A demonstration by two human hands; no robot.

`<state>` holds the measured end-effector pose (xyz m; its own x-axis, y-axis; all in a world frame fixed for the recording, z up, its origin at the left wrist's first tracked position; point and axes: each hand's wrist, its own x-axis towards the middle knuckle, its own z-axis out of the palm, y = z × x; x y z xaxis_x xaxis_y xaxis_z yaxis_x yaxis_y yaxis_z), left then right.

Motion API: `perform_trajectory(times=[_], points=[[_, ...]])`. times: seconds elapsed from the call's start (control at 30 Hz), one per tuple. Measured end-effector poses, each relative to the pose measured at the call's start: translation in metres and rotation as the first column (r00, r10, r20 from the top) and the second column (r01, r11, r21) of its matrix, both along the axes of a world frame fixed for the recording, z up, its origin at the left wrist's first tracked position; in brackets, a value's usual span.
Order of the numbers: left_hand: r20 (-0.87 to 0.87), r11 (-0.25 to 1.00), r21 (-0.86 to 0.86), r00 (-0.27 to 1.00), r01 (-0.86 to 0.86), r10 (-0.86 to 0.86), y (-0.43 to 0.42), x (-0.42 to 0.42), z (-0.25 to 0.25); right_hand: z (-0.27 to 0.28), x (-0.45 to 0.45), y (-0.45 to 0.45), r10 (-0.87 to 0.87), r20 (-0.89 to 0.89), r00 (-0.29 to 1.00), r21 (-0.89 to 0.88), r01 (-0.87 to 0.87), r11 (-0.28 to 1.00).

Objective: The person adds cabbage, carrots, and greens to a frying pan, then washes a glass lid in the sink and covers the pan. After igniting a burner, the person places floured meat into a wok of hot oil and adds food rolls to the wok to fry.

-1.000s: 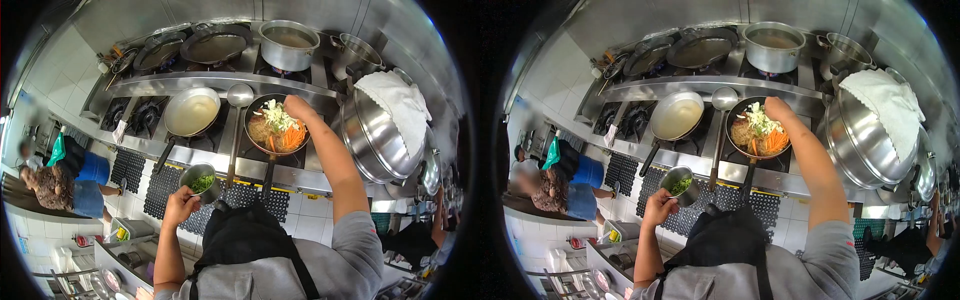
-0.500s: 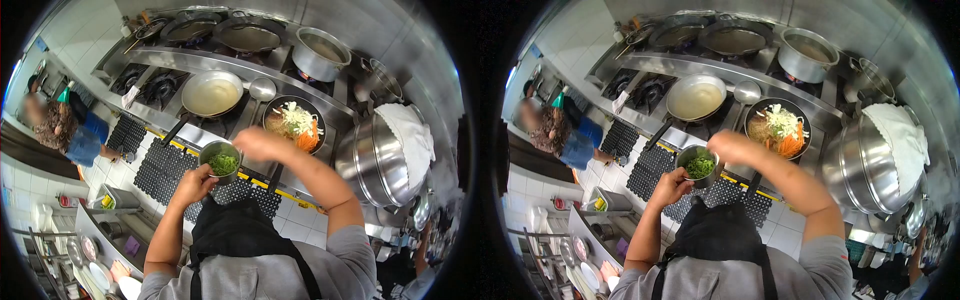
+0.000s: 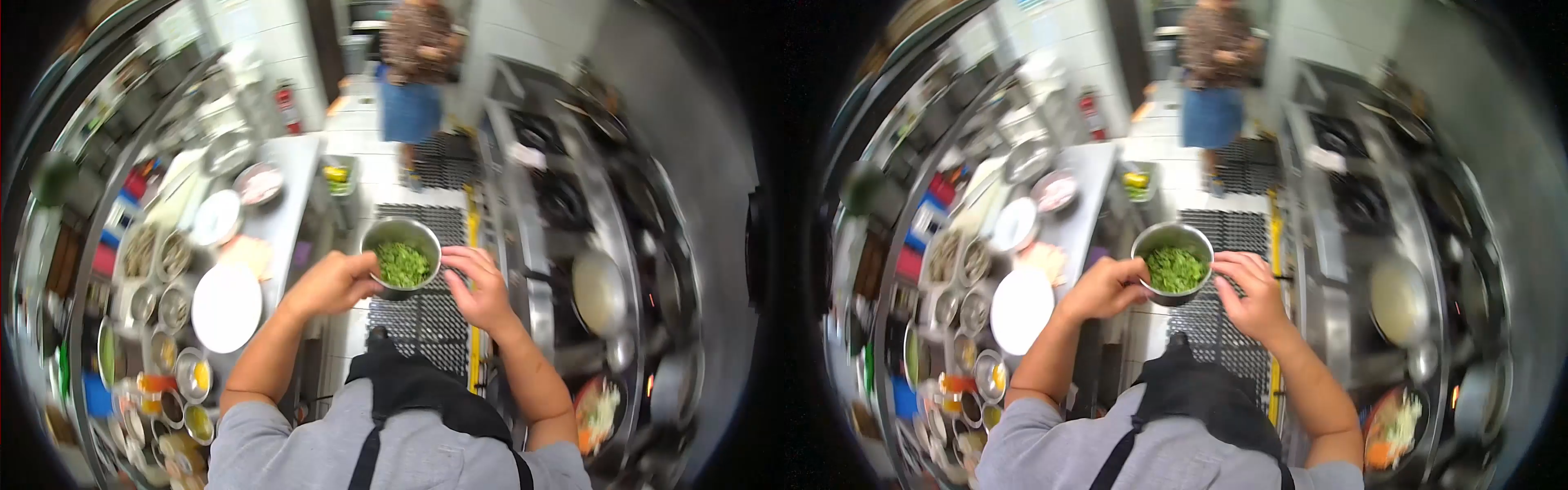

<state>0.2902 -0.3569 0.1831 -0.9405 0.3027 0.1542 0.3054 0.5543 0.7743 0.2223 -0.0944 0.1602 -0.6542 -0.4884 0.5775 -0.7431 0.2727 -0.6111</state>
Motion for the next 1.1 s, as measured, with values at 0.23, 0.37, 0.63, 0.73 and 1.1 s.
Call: perform_trajectory(times=[0.23,0.37,0.63,0.73,1.1], points=[[-0.276,0.660,0.129,0.612,-0.740,0.741,-0.196,0.073,0.116,-0.109,-0.028,-0.101,0.262,0.609,0.749,0.181,-0.453,0.873],[-0.401,0.492,0.248,0.374,-0.834,0.836,-0.264,0.080,0.175,-0.178,-0.034,-0.108,0.129,0.757,0.641,0.306,-0.522,0.796],[-0.465,0.238,0.100,0.166,-0.966,0.869,-0.370,0.024,0.215,-0.228,-0.043,-0.105,0.040,0.814,0.580,0.324,-0.510,0.796],[-0.617,-0.068,-0.305,0.142,-0.950,0.774,-0.429,0.018,0.208,-0.269,-0.041,-0.083,-0.016,0.873,0.488,0.249,-0.417,0.874],[0.093,0.937,0.295,0.981,-0.189,0.168,-0.231,-0.084,0.020,-0.285,0.089,0.019,-0.660,0.675,0.329,0.628,0.213,0.749]])
